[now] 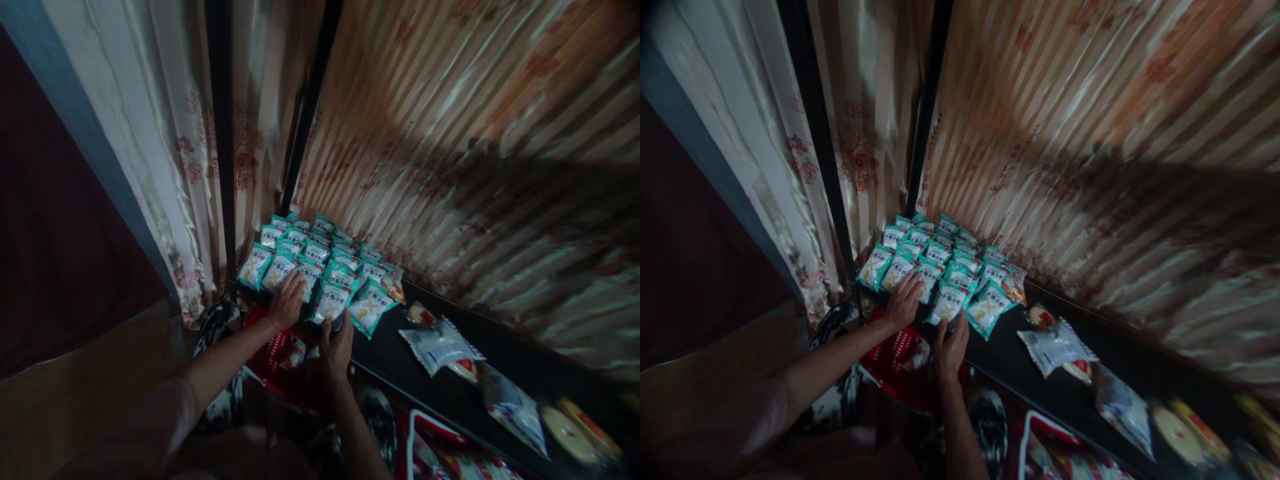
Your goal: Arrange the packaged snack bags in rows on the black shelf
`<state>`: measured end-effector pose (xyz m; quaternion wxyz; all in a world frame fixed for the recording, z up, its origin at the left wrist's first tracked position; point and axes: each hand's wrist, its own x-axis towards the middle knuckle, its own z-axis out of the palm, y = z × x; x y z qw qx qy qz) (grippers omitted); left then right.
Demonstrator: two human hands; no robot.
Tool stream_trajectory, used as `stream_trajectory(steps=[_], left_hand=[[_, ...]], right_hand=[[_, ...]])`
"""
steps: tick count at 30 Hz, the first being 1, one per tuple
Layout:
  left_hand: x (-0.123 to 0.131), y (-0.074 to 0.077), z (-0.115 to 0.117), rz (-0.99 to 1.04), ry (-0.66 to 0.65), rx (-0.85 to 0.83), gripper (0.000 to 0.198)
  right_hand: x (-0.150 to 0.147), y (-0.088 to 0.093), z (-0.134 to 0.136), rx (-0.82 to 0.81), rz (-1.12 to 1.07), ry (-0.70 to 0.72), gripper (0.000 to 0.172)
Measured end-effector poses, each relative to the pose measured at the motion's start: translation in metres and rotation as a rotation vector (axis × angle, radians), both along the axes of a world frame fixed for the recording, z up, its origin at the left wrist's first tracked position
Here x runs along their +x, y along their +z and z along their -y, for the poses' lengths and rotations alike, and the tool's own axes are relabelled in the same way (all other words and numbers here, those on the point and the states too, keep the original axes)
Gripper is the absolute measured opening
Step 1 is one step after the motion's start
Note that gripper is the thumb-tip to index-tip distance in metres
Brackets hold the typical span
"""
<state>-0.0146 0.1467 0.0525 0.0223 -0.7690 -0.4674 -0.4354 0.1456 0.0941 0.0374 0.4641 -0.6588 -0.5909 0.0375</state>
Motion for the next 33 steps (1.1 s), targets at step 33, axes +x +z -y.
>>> stream_trajectory(steps=[33], left_hand=[[0.036,-0.020,0.021,-0.067,-0.183,0.001,0.047]], right_hand=[[0.011,0.009,-0.015,-0.111,-0.111,0.056,0.071]])
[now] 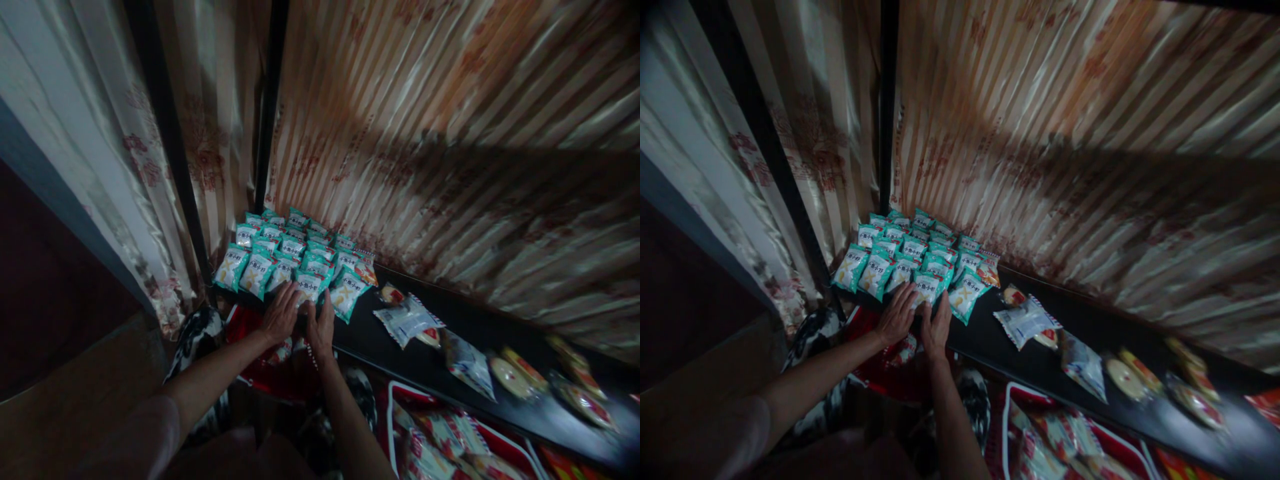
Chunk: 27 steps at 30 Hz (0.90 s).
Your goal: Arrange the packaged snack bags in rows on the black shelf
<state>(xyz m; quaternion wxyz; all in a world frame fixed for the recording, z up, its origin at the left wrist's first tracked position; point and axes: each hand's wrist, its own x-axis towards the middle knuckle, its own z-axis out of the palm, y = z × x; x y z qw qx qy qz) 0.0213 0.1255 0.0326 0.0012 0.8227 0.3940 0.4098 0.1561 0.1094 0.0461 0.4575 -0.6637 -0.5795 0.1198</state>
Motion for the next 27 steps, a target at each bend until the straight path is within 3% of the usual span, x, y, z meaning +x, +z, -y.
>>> stream_trajectory(steps=[11,27], left_hand=[[-0.001,0.002,0.001,0.002,0.008,-0.011,0.047],[0.005,-0.004,0.003,-0.018,0.073,0.041,0.047]], right_hand=[[-0.001,0.001,-0.001,-0.020,-0.052,0.044,0.071],[0.000,-0.001,0.008,0.080,0.091,0.002,0.062]])
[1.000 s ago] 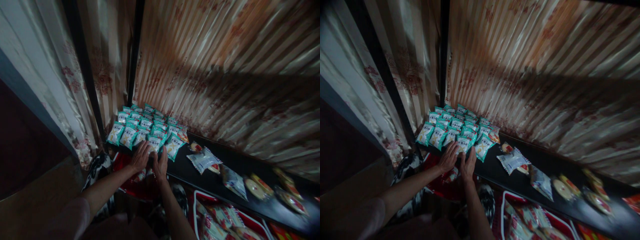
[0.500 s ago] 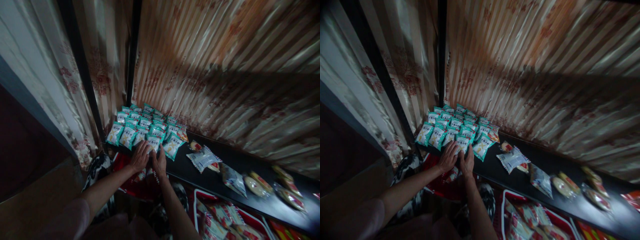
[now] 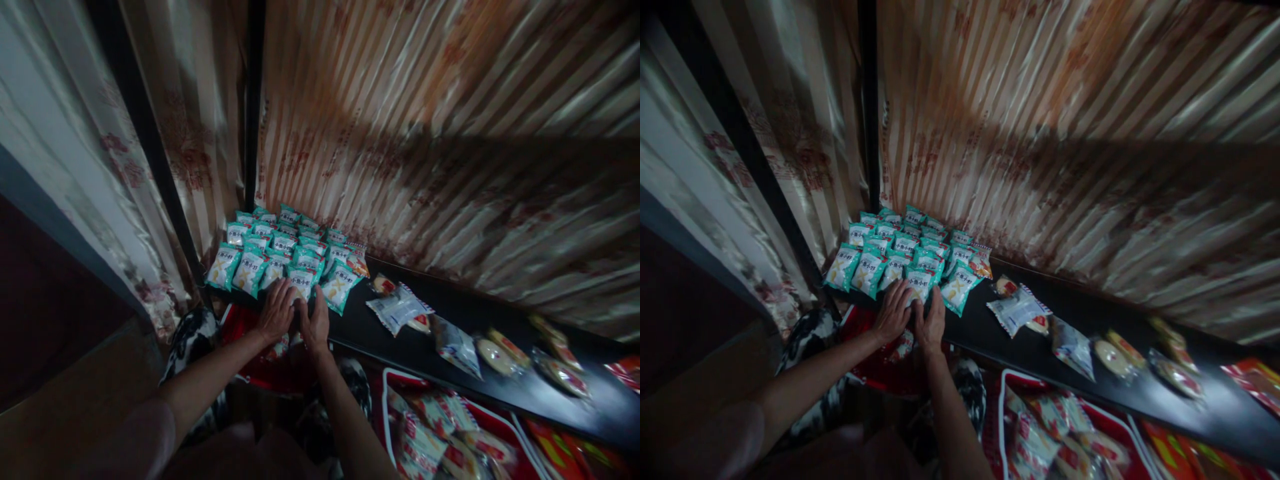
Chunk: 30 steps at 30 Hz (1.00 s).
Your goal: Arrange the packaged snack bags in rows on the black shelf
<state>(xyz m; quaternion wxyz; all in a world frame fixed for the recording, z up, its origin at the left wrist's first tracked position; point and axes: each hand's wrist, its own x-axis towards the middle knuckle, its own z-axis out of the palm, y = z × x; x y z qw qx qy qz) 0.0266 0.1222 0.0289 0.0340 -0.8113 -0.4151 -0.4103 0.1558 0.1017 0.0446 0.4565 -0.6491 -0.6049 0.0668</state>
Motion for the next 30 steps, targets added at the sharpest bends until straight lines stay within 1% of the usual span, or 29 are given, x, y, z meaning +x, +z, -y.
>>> stream_trajectory(steps=[3,7,12,14,18,20,23,26,30], left_hand=[[0.002,0.004,0.003,0.002,-0.004,0.037,0.048],[0.011,0.011,0.008,0.004,-0.063,0.046,0.047],[0.035,0.023,0.013,0.001,-0.151,0.005,0.045],[0.046,0.030,0.015,-0.011,-0.186,-0.013,0.044],[0.067,0.045,0.016,0.003,-0.272,-0.065,0.041],[0.076,0.051,0.017,0.037,-0.303,-0.112,0.043],[0.090,0.058,0.016,0.074,-0.336,-0.168,0.045],[0.101,0.060,0.014,0.095,-0.334,-0.207,0.043],[0.111,0.058,0.007,0.095,-0.301,-0.254,0.039]], right_hand=[[0.005,0.003,0.003,0.065,0.041,-0.028,0.056],[0.019,0.009,0.008,0.127,0.066,-0.101,0.053],[0.044,0.012,0.005,0.128,0.013,-0.259,0.059],[0.055,0.012,0.001,0.109,-0.046,-0.286,0.065],[0.072,0.012,-0.008,0.034,-0.201,-0.297,0.073],[0.078,0.010,-0.012,-0.013,-0.278,-0.290,0.073],[0.085,0.007,-0.016,-0.038,-0.334,-0.236,0.072],[0.090,0.004,-0.019,-0.060,-0.371,-0.196,0.075],[0.096,0.001,-0.021,-0.109,-0.413,-0.175,0.083]])
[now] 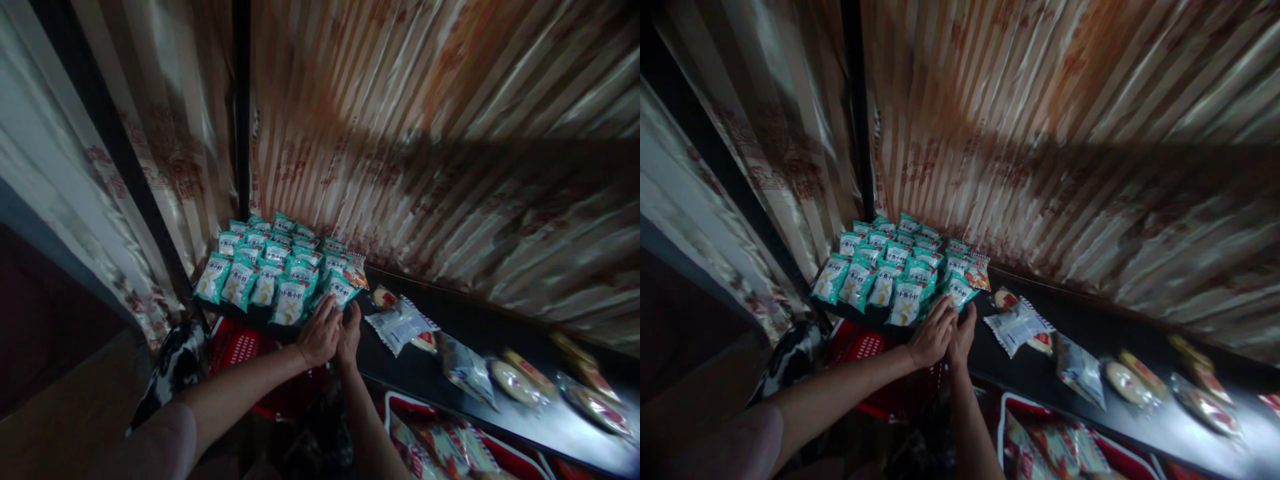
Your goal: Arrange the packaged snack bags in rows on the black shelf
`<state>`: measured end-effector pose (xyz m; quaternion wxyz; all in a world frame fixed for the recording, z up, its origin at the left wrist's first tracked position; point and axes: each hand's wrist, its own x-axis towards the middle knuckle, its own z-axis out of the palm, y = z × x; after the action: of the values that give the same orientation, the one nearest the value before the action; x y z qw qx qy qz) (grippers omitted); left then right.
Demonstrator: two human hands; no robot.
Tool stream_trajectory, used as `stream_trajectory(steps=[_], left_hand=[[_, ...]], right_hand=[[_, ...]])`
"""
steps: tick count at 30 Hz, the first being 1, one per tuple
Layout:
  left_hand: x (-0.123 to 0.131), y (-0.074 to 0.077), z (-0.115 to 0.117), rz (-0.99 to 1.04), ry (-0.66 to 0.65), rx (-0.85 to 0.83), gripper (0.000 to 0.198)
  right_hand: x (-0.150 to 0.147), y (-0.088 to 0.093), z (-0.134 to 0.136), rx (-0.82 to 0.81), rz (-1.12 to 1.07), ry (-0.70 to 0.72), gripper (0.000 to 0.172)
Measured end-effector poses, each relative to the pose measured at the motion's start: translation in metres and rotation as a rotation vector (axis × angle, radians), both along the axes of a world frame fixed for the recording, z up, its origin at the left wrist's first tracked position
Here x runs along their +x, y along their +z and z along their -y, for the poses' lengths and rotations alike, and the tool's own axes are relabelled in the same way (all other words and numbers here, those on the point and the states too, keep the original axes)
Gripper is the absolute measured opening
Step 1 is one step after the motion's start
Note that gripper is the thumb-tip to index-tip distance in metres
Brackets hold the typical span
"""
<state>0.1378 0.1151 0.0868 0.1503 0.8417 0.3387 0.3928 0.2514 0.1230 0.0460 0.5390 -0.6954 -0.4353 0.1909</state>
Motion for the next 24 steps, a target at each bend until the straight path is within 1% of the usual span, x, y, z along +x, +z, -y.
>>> stream_trajectory(steps=[2,5,10,16,19,24], left_hand=[[0.003,-0.002,-0.003,-0.010,0.022,-0.021,0.038],[0.007,-0.003,-0.007,-0.009,0.058,-0.058,0.034],[0.014,-0.005,-0.013,-0.012,0.076,-0.100,0.032],[0.028,-0.021,-0.015,0.052,0.124,-0.138,0.035],[0.032,-0.026,-0.014,0.068,0.128,-0.158,0.036],[0.031,-0.022,-0.013,0.076,0.129,-0.173,0.036]], right_hand=[[0.002,-0.001,-0.001,-0.013,0.002,0.001,0.084],[0.003,-0.004,-0.002,-0.003,0.016,0.008,0.080],[0.004,-0.004,-0.004,0.009,0.009,0.031,0.076],[0.007,0.000,-0.004,0.017,0.007,0.057,0.070],[0.007,0.002,-0.003,0.013,0.002,0.042,0.070],[0.004,0.006,-0.002,0.005,-0.046,0.023,0.072]])
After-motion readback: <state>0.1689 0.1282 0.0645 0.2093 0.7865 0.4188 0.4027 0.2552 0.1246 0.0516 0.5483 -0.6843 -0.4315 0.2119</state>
